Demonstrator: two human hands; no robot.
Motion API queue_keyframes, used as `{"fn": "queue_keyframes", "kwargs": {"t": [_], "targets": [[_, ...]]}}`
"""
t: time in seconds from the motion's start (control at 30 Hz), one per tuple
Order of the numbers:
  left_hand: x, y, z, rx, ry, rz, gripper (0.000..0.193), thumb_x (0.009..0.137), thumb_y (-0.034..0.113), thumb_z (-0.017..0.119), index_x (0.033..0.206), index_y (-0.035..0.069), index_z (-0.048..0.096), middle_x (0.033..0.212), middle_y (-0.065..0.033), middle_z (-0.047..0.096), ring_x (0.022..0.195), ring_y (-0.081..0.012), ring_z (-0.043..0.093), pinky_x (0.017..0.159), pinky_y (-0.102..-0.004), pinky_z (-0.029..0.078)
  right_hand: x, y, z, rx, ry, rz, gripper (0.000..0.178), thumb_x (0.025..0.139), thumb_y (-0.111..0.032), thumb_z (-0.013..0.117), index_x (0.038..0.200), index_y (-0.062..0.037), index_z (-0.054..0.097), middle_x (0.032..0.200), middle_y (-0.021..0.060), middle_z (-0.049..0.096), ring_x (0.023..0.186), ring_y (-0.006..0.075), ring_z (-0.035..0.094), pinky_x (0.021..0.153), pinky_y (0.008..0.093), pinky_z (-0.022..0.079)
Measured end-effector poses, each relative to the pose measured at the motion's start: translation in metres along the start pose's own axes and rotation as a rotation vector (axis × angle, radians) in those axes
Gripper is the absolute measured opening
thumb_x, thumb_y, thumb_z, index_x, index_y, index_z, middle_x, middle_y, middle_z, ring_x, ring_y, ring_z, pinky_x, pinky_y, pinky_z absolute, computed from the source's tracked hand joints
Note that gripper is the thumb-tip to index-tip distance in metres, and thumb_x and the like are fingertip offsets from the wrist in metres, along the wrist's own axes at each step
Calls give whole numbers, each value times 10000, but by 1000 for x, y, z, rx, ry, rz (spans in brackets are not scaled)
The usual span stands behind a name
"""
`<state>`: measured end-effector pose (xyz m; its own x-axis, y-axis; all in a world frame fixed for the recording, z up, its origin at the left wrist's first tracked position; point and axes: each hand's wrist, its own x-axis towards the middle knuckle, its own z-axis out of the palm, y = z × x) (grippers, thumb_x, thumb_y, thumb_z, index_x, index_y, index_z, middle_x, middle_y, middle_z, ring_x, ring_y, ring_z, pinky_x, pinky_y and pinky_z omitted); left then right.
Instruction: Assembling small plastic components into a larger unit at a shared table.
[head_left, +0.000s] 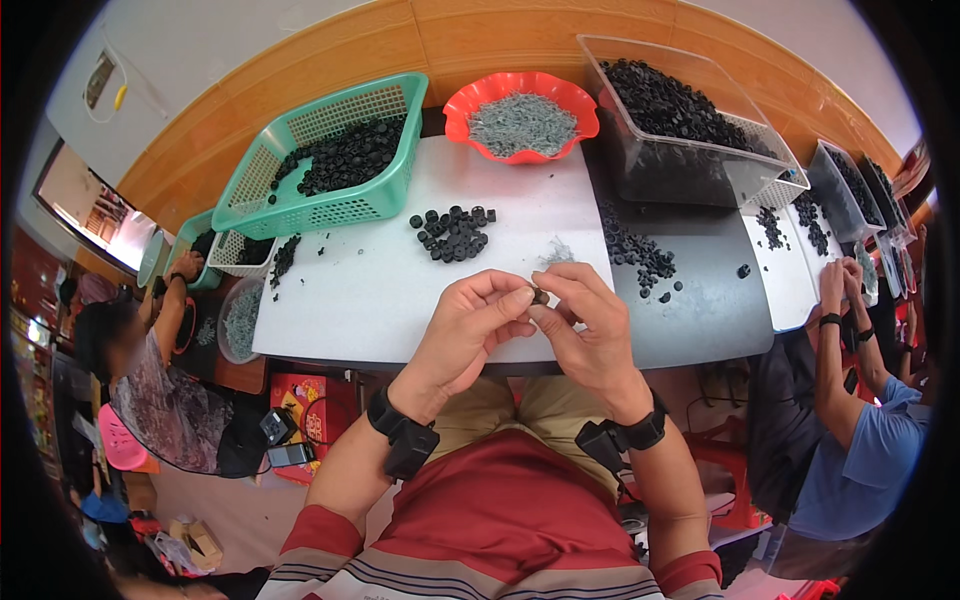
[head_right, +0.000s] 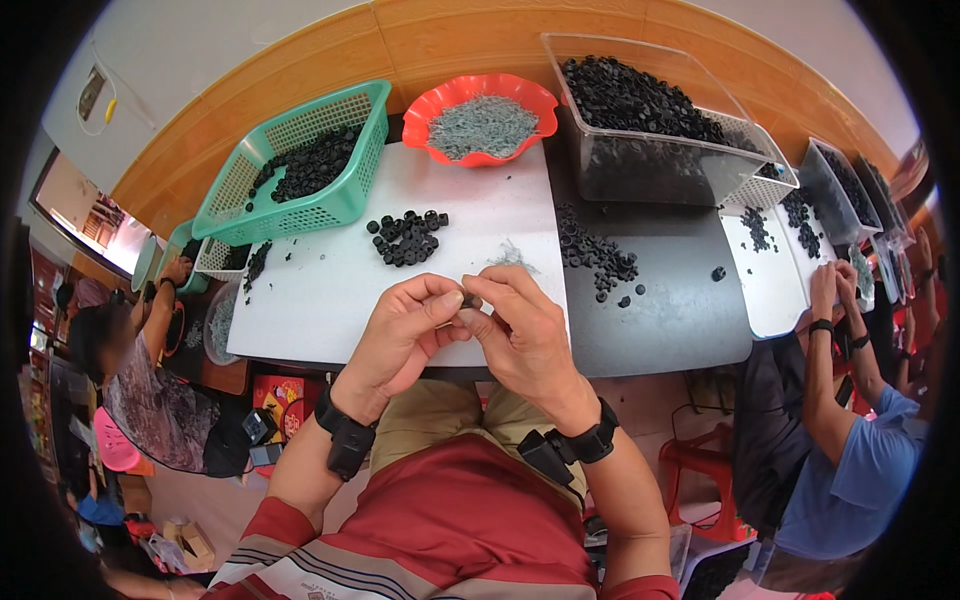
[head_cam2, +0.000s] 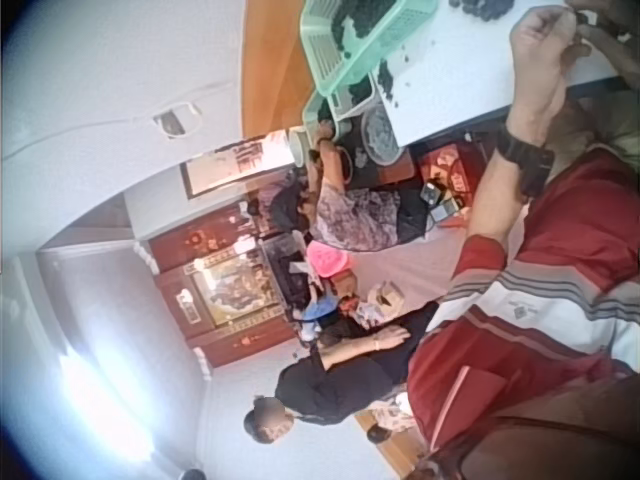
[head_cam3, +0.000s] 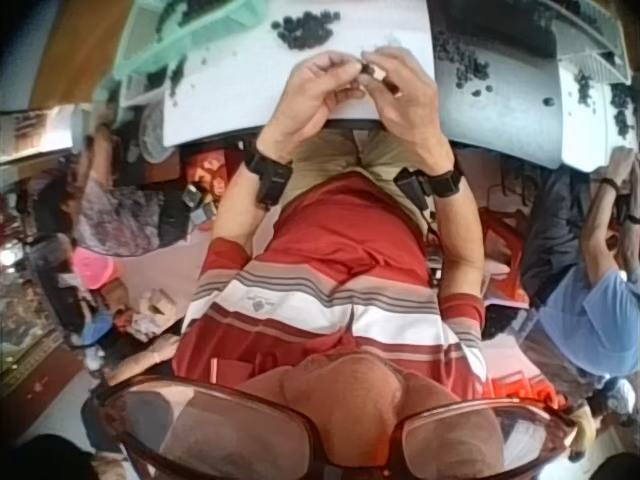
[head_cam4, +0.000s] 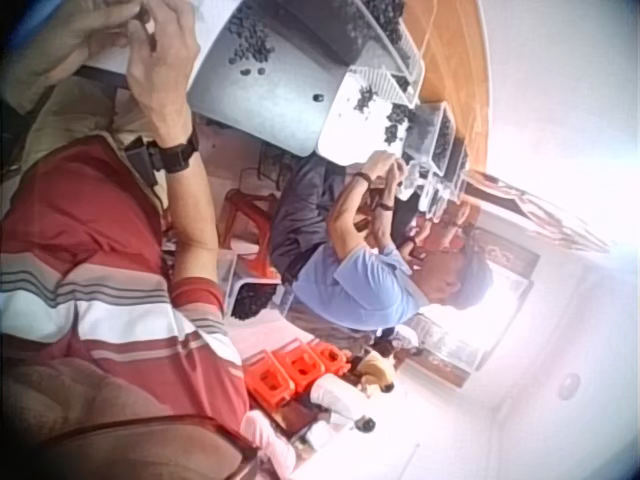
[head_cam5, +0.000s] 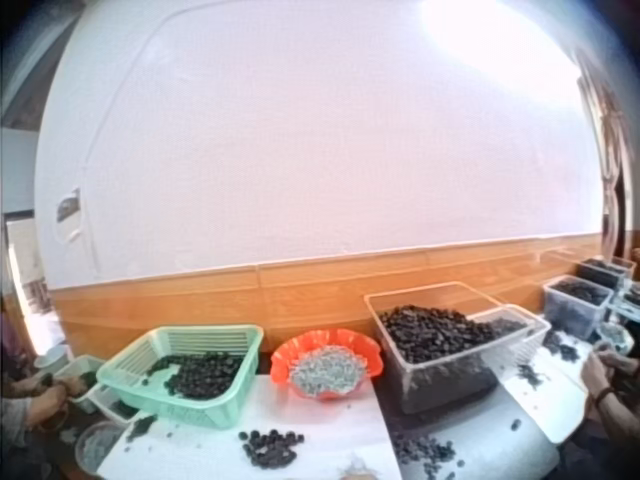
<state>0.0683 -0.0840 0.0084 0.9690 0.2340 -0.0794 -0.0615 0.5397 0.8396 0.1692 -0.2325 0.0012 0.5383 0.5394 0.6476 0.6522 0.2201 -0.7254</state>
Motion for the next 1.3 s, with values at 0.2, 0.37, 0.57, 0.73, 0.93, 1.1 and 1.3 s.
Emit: {"fn": "queue_keyframes", "kwargs": {"t": [0.2, 0.37, 0.57, 0.73, 0.93, 1.1, 1.3], "targets": [[0, 0, 10, -95, 55, -54, 198, 986, 77, 639, 1178, 27, 650, 1018, -53, 695, 876, -121, 680, 811, -301, 586, -2, 1, -1, -9, 6, -23, 329, 852, 59, 731, 1169, -12, 679, 1075, 125, 638, 747, 179, 644, 613, 278, 529], [-2, -1, 17, -108, 101, -66, 255, 989, 85, 634, 1237, 29, 645, 1026, -60, 697, 890, -123, 676, 842, -308, 589, -8, 1, -3, 82, 50, 115, 332, 849, 54, 739, 1169, -21, 688, 1089, 114, 651, 727, 134, 644, 572, 246, 522], [-1, -6, 25, -158, 97, -59, 241, 993, 129, 655, 1215, 35, 651, 1013, -29, 695, 869, -87, 650, 817, -278, 581, -9, 6, -1, 110, 137, 53, 283, 840, 56, 746, 1109, -23, 706, 1055, 105, 670, 708, 99, 633, 541, 234, 504], [0, -7, 28, -177, 102, -61, 234, 1001, 148, 650, 1209, 39, 648, 1015, -25, 691, 880, -89, 649, 830, -285, 574, -10, 7, -3, 107, 164, 73, 247, 842, 50, 750, 1076, -17, 704, 1027, 96, 685, 689, 89, 627, 532, 221, 485], [1, -10, 31, -172, 122, -49, 209, 1001, 165, 657, 1178, 55, 655, 1007, -13, 683, 880, -84, 639, 832, -277, 565, -13, 9, -4, 115, 177, 91, 233, 846, 43, 752, 1066, -14, 702, 1023, 96, 690, 682, 95, 626, 543, 223, 485], [1, -11, 35, -164, 150, -42, 199, 999, 176, 664, 1160, 59, 658, 997, -4, 677, 871, -78, 633, 825, -269, 559, -13, 12, -5, 91, 183, 6, 241, 856, 40, 746, 1086, -12, 699, 1026, 107, 690, 767, 142, 665, 610, 250, 525], [0, -12, 36, -147, 159, -42, 200, 985, 189, 691, 1136, 65, 653, 1005, -7, 668, 879, -83, 632, 818, -266, 556, -11, 7, -6, 13, 174, -22, 263, 840, 38, 751, 1093, -12, 700, 1021, 125, 687, 803, 207, 693, 663, 294, 563]]}}
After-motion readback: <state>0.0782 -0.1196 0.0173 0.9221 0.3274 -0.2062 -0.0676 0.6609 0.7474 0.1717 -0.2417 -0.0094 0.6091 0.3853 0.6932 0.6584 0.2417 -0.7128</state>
